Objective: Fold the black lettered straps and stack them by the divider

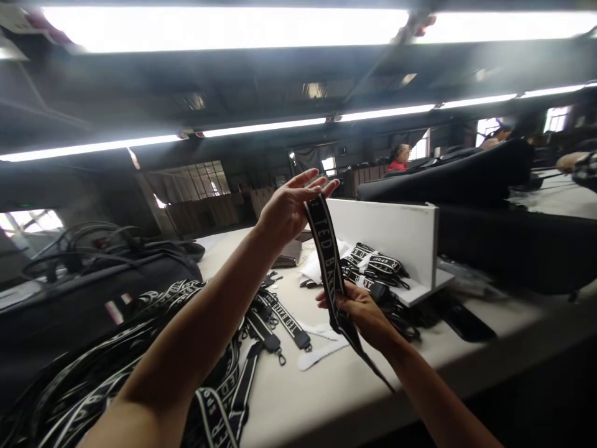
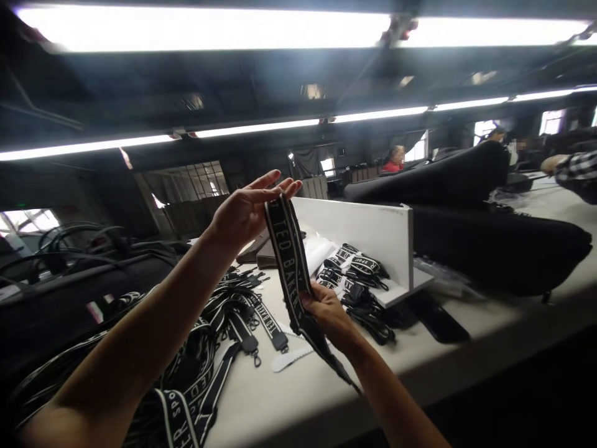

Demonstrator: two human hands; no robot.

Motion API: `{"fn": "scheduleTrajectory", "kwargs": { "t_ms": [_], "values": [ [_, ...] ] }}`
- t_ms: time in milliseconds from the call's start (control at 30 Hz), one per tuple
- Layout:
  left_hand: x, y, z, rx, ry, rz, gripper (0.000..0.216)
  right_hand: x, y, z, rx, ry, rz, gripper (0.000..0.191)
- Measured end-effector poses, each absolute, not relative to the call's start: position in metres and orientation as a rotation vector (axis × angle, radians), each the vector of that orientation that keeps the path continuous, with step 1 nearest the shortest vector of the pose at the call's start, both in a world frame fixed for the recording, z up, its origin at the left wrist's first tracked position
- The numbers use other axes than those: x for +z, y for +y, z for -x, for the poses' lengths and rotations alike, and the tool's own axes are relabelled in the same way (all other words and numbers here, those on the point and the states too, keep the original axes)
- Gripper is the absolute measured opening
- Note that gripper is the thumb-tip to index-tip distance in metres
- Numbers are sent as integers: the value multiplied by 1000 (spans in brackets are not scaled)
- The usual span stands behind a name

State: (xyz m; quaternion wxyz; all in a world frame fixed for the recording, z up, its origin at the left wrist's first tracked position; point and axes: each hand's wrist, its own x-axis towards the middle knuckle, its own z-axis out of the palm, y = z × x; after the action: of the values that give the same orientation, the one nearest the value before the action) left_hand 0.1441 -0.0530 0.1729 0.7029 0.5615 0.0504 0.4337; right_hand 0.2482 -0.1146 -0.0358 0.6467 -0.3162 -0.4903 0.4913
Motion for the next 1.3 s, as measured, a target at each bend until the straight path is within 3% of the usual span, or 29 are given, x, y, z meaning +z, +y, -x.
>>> {"fn": "scheduleTrajectory", "kwargs": {
  "t_ms": [333, 433, 633, 800, 967, 1133, 1300],
  "values": [
    [159, -21, -143, 1113, 141, -1412, 30, -46, -122, -243, 1241, -1080, 624, 32],
    [153, -22, -138, 1113, 149, -1507, 36, -49, -118, -239, 1114, -1157, 739, 33],
    [143, -47, -133, 1106, 356, -1683, 36, -61, -100, -237, 368, -1256, 1054, 34],
    [145, -58, -121, 949, 323, -1810, 51, -64, -92, -244, 582, -1240, 1100, 43],
    [145, -57, -101, 716, 249, -1864, 46, -65, -88, -252, 631, -1178, 1031, 45],
    [147, -47, -81, 600, 310, -1744, 43, -63, -93, -286, 483, -1073, 1094, 47],
    [130, -30, -71, 747, 601, -2112, 71, -29, -121, -319, 229, -894, 1139, 51]
  ]
}}
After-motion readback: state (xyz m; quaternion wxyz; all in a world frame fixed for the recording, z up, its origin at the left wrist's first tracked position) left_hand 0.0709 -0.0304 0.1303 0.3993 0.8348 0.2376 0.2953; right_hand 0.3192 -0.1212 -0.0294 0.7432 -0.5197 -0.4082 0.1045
